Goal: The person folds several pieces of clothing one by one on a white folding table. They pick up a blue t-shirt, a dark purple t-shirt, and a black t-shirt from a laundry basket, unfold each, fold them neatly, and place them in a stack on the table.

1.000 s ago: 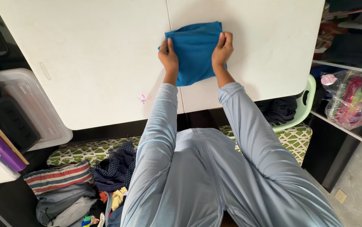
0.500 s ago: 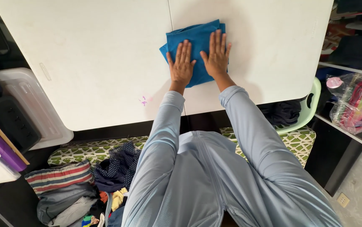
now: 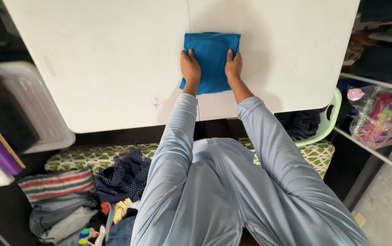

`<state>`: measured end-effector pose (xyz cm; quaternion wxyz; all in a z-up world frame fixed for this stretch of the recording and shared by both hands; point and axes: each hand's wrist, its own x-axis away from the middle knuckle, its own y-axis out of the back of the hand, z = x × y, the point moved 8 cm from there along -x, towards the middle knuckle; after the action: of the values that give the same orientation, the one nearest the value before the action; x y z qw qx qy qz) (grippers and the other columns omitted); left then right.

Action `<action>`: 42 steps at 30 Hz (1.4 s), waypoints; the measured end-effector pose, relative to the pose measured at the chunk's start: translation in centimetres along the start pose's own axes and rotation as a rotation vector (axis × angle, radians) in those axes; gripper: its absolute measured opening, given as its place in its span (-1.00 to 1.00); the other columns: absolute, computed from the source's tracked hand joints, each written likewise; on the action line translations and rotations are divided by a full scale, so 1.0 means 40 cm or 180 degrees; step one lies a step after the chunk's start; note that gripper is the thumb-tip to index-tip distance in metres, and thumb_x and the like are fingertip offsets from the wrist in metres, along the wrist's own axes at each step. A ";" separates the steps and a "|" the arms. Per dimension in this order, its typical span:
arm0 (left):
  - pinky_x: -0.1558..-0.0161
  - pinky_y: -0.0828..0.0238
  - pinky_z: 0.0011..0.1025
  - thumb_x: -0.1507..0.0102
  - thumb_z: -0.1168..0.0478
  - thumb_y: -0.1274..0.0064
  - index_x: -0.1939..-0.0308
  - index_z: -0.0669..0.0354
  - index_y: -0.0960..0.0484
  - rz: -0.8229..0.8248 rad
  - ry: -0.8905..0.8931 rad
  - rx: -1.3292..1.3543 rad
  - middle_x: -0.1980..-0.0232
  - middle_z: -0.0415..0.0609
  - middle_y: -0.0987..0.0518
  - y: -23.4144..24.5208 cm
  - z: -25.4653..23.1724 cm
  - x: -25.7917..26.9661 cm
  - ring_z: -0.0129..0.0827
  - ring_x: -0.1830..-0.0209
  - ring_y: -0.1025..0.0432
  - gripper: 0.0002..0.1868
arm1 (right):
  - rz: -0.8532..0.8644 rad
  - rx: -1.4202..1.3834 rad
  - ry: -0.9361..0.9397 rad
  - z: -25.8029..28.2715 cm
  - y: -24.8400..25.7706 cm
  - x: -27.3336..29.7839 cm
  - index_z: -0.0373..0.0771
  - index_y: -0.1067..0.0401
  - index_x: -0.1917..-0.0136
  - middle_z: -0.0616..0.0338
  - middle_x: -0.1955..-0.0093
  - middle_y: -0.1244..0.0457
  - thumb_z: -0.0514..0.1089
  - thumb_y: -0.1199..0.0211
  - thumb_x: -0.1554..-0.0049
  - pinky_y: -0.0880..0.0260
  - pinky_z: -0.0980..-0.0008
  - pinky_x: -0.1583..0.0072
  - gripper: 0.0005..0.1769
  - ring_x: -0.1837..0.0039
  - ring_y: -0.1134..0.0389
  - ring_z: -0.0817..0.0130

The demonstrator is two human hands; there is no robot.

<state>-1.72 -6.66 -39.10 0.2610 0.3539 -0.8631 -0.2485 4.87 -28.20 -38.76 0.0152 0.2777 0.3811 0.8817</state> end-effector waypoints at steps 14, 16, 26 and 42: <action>0.09 -0.47 -0.27 -0.29 0.17 -0.16 -0.06 0.38 -0.58 0.0282 0.0097 0.1335 0.19 0.12 -0.67 0.599 0.248 0.007 -0.20 0.20 -0.55 -0.64 | 0.1628 -0.1696 -0.0657 0.101 -0.351 0.378 -0.38 -0.35 -0.35 -0.03 -0.30 -0.30 0.16 0.08 -0.34 -0.36 0.17 -0.32 -0.40 -0.28 -0.33 0.12; 0.08 -0.47 -0.27 -0.33 0.17 -0.12 -0.09 0.37 -0.59 -0.0046 0.0143 0.1001 0.16 0.16 -0.67 0.698 0.307 -0.010 -0.16 0.19 -0.56 -0.65 | 0.1754 -0.1731 -0.0804 0.121 -0.423 0.449 -0.37 -0.33 -0.36 -0.02 -0.32 -0.28 0.16 0.09 -0.33 -0.36 0.16 -0.32 -0.40 -0.29 -0.33 0.12; 0.00 -0.52 -0.30 -0.37 0.19 -0.03 -0.12 0.32 -0.64 -0.0659 0.0170 0.0697 0.10 0.20 -0.71 1.006 0.594 -0.171 -0.15 0.14 -0.63 -0.68 | 0.1841 -0.2069 -0.0576 0.276 -0.743 0.718 -0.46 -0.37 -0.30 -0.06 -0.26 -0.30 0.15 0.03 -0.35 -0.36 0.22 -0.30 -0.39 -0.22 -0.32 0.15; -0.01 -0.53 -0.32 -0.40 0.17 0.01 -0.12 0.30 -0.63 -0.1068 0.0769 0.0994 0.07 0.20 -0.71 1.103 0.785 -0.219 -0.15 0.11 -0.63 -0.68 | 0.1451 -0.1147 0.0644 0.386 -0.907 0.775 -0.23 -0.18 0.26 0.36 0.33 0.00 0.14 -0.01 -0.41 -0.11 0.33 0.16 -0.49 0.22 0.03 0.47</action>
<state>-37.24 35.11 -37.65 0.2595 0.5552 -0.7828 -0.1079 -20.31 15.16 -40.05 -0.1721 0.2597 0.1461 0.9390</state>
